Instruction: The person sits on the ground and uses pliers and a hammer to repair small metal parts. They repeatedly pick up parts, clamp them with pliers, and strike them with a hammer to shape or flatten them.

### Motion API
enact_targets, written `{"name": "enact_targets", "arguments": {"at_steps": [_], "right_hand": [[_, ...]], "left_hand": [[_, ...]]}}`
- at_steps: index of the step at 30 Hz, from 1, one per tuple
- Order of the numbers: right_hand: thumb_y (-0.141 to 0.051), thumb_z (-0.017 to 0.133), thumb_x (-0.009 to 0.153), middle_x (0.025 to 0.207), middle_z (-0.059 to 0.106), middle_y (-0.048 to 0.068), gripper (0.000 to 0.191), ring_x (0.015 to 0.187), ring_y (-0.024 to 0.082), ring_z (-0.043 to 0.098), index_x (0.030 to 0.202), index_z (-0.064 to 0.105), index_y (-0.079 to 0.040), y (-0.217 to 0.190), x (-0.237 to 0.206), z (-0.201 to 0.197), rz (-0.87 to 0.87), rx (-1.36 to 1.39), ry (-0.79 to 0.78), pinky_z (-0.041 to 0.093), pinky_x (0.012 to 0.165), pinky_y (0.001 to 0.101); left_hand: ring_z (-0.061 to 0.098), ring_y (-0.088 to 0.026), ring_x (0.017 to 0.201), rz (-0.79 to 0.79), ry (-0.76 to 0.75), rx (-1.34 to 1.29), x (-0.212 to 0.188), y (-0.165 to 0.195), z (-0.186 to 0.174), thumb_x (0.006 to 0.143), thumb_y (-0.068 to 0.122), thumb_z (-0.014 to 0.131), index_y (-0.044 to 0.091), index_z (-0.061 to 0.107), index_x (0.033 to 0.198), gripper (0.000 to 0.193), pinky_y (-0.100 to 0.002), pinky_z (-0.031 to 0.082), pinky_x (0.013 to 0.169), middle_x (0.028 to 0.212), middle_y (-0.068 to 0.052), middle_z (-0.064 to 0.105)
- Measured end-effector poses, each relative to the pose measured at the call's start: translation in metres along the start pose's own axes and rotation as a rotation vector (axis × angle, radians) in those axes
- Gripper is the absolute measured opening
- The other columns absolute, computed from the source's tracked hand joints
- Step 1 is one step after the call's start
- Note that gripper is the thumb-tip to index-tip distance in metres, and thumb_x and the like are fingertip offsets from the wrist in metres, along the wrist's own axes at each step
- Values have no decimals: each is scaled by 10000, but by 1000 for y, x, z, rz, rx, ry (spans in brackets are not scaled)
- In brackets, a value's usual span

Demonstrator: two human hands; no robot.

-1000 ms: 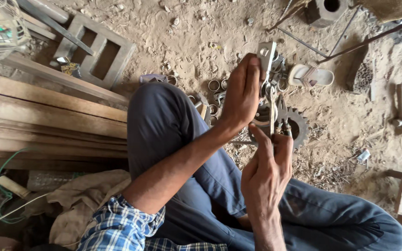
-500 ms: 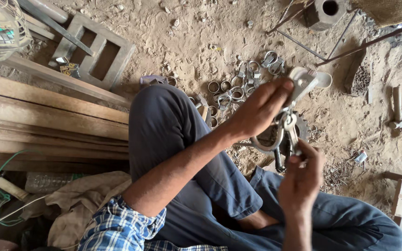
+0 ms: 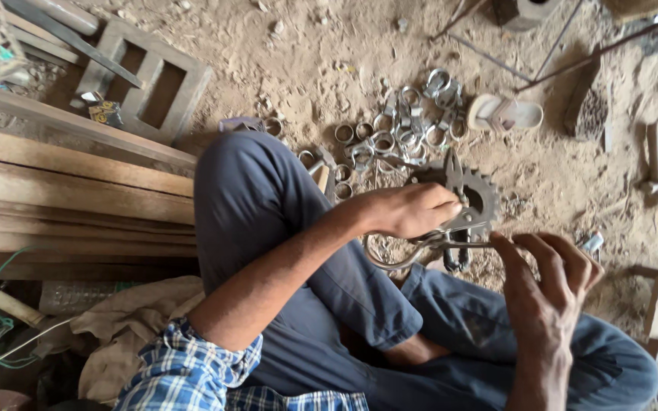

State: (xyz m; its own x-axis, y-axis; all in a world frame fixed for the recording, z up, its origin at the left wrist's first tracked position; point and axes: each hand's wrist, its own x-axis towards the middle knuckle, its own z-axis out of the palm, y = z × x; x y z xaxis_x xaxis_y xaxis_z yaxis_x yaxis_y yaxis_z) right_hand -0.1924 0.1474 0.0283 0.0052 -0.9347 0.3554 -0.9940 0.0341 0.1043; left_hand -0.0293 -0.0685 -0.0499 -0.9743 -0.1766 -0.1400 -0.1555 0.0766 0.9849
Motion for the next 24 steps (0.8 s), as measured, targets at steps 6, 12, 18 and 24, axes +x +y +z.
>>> {"name": "enact_targets", "arguments": {"at_steps": [6,12,18,24], "right_hand": [[-101,788,1023,1148,753,29,116,1000,177,560,1101,716,-148,22,-14,43,177,-31,146,421,991,402],[-121,696,1039,1122,711,34,221,993,154,743,1253,659,-78,8,-3,61,684,944,169,657,815,301],[-108,760,954,997,725,138,287,746,220,748,1234,743,-49,-14,23,50,713,646,-198,569,621,303],[-86,751,946,997,726,138,327,829,238,744,1261,709,-8,-20,30,38,605,543,-127,563,736,372]], "left_hand": [[459,-110,484,-171,307,-83,-1,9,3,1066,347,302,123,560,930,368,-327,455,405,618,42,476],[452,-89,566,-87,546,-264,-2,30,-14,1128,433,374,49,592,1029,453,-249,421,467,698,34,442],[400,-40,485,-75,447,-781,-3,53,-13,999,402,540,102,434,1370,489,-190,309,356,785,-10,500],[593,-80,559,-203,467,-821,0,43,-6,1010,320,601,107,450,1439,502,-201,365,385,1057,72,662]]}}
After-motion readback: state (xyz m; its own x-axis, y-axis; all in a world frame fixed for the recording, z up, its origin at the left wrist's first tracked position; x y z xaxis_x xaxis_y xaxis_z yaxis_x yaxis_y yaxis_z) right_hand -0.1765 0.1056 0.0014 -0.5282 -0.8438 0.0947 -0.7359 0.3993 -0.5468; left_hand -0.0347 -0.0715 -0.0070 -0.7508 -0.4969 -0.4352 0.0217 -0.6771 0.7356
